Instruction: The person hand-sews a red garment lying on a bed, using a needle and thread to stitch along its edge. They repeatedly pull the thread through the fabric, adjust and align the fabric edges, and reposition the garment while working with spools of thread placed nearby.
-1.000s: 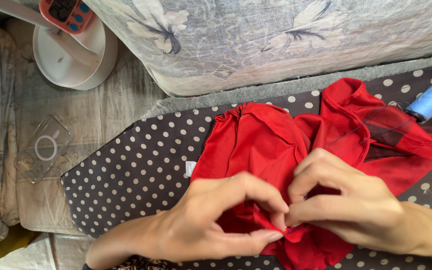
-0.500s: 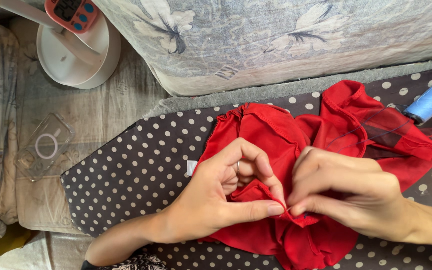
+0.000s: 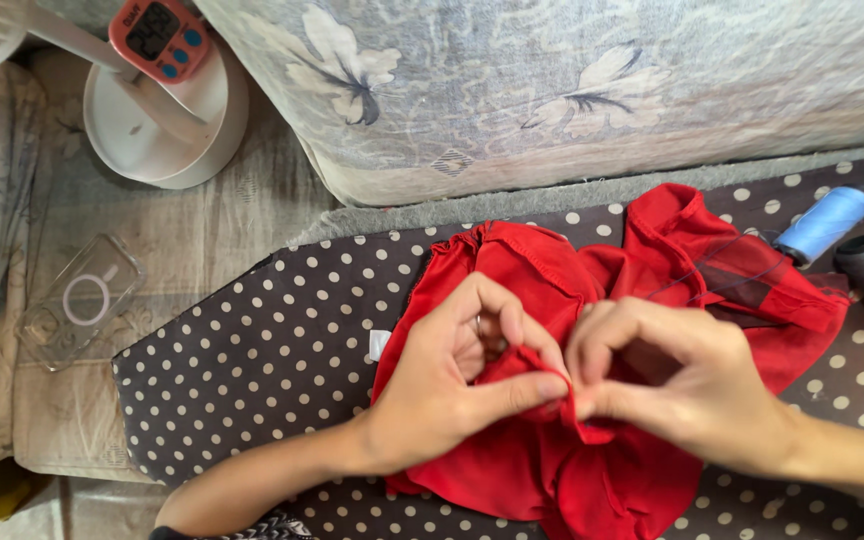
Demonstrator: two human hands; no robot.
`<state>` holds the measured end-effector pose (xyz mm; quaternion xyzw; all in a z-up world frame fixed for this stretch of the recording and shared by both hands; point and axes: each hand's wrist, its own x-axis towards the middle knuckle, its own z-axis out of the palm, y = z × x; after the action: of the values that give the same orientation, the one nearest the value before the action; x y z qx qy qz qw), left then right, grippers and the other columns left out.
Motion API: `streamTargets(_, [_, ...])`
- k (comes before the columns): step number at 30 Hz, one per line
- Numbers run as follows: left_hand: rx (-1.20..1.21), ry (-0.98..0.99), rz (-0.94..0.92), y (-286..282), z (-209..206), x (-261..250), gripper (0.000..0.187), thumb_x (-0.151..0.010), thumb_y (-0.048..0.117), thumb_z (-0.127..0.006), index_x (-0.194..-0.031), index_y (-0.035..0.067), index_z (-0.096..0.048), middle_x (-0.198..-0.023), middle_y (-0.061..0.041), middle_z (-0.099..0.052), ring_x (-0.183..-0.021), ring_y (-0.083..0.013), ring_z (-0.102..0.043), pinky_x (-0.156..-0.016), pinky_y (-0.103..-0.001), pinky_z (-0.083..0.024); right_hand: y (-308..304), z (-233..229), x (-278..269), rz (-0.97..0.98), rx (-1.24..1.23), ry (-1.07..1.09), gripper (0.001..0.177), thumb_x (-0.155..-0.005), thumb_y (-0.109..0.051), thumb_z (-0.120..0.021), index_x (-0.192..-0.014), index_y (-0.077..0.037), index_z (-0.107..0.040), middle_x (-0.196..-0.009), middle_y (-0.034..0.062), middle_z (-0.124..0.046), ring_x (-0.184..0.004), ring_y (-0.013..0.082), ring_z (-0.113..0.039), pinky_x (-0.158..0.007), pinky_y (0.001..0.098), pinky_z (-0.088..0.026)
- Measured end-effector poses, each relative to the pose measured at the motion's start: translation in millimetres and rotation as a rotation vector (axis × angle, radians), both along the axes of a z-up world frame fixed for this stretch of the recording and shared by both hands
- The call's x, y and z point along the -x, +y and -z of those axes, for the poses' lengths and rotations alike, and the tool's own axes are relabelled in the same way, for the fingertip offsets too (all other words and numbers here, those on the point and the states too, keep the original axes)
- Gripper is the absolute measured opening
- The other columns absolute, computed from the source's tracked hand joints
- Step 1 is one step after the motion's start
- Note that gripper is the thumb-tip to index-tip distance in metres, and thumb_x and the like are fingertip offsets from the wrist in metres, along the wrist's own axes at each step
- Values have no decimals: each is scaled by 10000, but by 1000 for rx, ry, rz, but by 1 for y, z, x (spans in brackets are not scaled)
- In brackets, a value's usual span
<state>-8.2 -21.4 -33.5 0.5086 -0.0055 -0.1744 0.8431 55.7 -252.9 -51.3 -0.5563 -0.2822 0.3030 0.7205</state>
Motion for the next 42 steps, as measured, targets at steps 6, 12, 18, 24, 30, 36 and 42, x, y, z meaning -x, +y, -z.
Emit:
streamTargets(6, [70, 45, -46, 10, 15, -16, 314, -959, -44, -699, -1091, 59, -434, -1110, -116, -664, -1050, -117, -616, -964, -270, -522, -2, 4, -33, 6, 254, -67, 109, -860, 19, -730, -963, 50, -753, -973, 99, -754, -909, 162, -691, -814, 295, -551])
streamTargets(12, [84, -83, -54, 6, 47, -26, 320, -960, -53, -706, -1083, 69, -437, -1111, -118, -653, -1067, -124, -612, -977, -277, -516, 7, 1, -29, 95, 251, -250, 94, -870, 24, -730, -958, 13, -760, -950, 72, -741, -875, 151, -694, -785, 279, -547])
streamTargets(18, [250, 60, -44, 10, 68, -31, 270, -959, -50, -701, -1026, 52, -459, -1060, -126, -653, -875, -156, -587, -737, -305, -490, 12, -32, -25, 388, 392, -896, 268, -831, 4, -741, -1091, 23, -678, -1068, 136, -675, -1005, 252, -656, -866, 325, -518])
streamTargets(24, [242, -45, -90, 9, 71, -32, 273, -947, -56, -692, -1036, 78, -471, -1097, -90, -635, -1031, -111, -618, -956, -250, -516, 11, -40, -2, 189, 152, -1163, 241, -835, -6, -782, -1055, -42, -689, -999, 90, -691, -921, 241, -693, -775, 342, -566])
streamTargets(30, [250, -118, -143, 11, 73, -33, 279, -957, -76, -706, -1032, 62, -476, -1103, -109, -660, -1018, -120, -629, -942, -272, -523, 19, 2, -6, 304, 328, -1264, 260, -826, -13, -790, -1065, 6, -687, -1001, 95, -706, -874, 247, -704, -755, 393, -526])
streamTargets(36, [108, -181, -124, 5, 71, -32, 279, -927, -102, -703, -1034, 49, -495, -1037, -99, -668, -994, -157, -676, -935, -308, -565, 17, 17, -25, 364, 171, -1436, 253, -826, -44, -842, -1042, -28, -712, -965, 88, -708, -761, 192, -653, -691, 324, -466])
streamTargets(42, [94, -246, -178, -2, 78, -31, 315, -919, -107, -710, -959, 73, -455, -1022, -107, -679, -984, -138, -654, -933, -290, -542, 15, 4, -24, 311, 86, -1360, 226, -817, 2, -777, -1021, -45, -694, -962, 59, -695, -822, 182, -700, -712, 340, -471])
